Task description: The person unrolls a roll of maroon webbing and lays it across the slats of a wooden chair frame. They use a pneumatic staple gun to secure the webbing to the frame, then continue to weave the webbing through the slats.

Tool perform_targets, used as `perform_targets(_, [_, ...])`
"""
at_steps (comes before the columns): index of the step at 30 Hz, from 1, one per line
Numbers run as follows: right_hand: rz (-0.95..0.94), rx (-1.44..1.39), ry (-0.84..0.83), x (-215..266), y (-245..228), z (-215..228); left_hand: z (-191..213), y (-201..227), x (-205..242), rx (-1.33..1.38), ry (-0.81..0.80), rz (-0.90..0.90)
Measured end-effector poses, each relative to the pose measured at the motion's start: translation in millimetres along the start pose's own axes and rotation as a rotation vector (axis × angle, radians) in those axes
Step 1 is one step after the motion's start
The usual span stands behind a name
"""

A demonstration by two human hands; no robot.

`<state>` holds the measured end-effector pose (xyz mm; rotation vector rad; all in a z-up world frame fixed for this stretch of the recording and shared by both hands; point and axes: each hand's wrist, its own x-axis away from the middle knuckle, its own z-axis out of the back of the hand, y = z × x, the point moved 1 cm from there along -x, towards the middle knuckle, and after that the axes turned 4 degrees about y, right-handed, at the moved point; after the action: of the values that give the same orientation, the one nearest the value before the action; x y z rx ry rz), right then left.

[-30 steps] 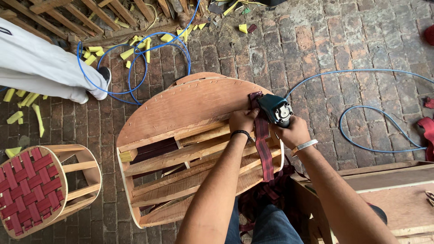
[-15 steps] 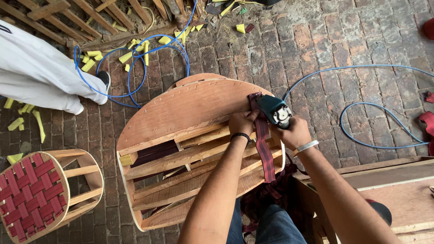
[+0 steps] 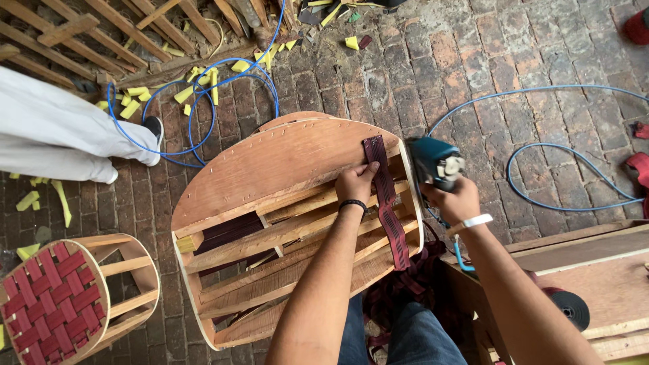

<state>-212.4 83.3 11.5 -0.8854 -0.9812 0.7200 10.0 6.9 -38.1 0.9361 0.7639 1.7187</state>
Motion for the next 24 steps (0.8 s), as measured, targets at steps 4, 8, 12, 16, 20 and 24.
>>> perform_targets(4, [0.0, -0.374, 0.23, 20, 69, 48, -4, -12, -4, 0.032, -0.014, 0.035])
perform_targets(8, [-0.092, -0.811, 0.638, 31, 176, 121, -1, -25, -14, 0.041, -0.06, 0.065])
perform_targets(12, [-0.203, -1.334, 0.977, 37, 282, 216, 20, -28, -21, 0.022, -0.071, -0.008])
perform_targets(16, [-0.241, -1.66, 1.202, 70, 345, 295, 27, -22, -17, 0.205, -0.145, 0.02])
perform_targets(20, [-0.301, -1.739, 1.248, 80, 365, 324, 40, -13, 20, -0.059, -0.088, -0.336])
perform_targets(24, [-0.376, -1.762, 1.223, 93, 366, 339, 74, -2, 62, -0.672, 0.006, -0.44])
